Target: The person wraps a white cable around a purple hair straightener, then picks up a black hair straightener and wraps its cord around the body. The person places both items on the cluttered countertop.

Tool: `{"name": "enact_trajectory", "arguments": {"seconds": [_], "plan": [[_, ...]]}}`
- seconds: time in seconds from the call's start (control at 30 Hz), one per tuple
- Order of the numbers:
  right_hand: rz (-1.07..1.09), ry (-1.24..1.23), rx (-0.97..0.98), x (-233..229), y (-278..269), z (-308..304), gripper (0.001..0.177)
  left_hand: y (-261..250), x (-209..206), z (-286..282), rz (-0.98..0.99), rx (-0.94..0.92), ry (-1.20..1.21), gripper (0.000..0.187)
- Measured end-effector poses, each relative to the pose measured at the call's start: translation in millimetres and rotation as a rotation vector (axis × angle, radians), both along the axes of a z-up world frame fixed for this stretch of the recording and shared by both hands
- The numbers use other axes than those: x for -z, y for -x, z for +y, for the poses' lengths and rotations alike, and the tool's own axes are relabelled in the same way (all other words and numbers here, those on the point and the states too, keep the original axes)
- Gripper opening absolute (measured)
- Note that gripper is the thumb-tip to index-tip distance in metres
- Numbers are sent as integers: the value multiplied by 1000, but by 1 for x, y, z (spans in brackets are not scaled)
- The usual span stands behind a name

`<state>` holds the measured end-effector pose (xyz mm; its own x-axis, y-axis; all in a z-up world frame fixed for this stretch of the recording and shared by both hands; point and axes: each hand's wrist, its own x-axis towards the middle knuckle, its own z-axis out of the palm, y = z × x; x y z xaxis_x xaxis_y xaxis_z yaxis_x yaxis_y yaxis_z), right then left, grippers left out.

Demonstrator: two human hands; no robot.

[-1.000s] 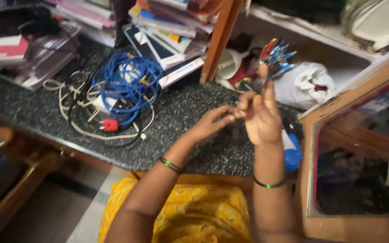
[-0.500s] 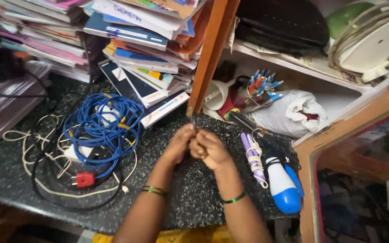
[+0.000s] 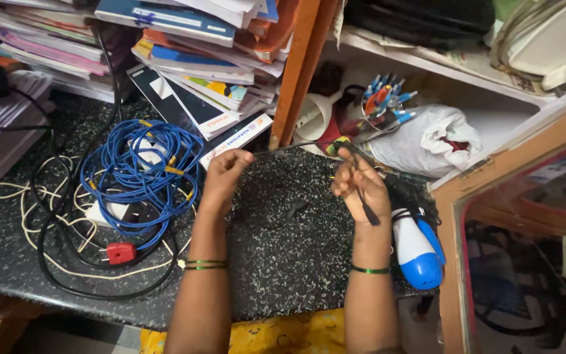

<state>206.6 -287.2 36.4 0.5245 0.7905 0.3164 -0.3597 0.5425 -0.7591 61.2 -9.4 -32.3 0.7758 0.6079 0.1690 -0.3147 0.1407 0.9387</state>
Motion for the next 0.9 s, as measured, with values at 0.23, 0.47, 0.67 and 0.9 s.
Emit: {"name": "enact_trajectory", "arguments": {"seconds": [0.23, 0.47, 0.67, 0.9], "plan": [[-364, 612, 252, 29, -23, 12, 15, 10, -10, 6, -64, -228, 156, 27], [237, 69, 479, 62, -55, 7, 9, 6, -17, -24, 3, 310, 83, 34], [338, 12, 511, 78, -77, -4, 18, -9, -5, -40, 82, 639, -262, 28], [-901, 550, 1145, 37, -16, 32, 71, -6, -10, -38, 120, 584, 42, 26]]}}
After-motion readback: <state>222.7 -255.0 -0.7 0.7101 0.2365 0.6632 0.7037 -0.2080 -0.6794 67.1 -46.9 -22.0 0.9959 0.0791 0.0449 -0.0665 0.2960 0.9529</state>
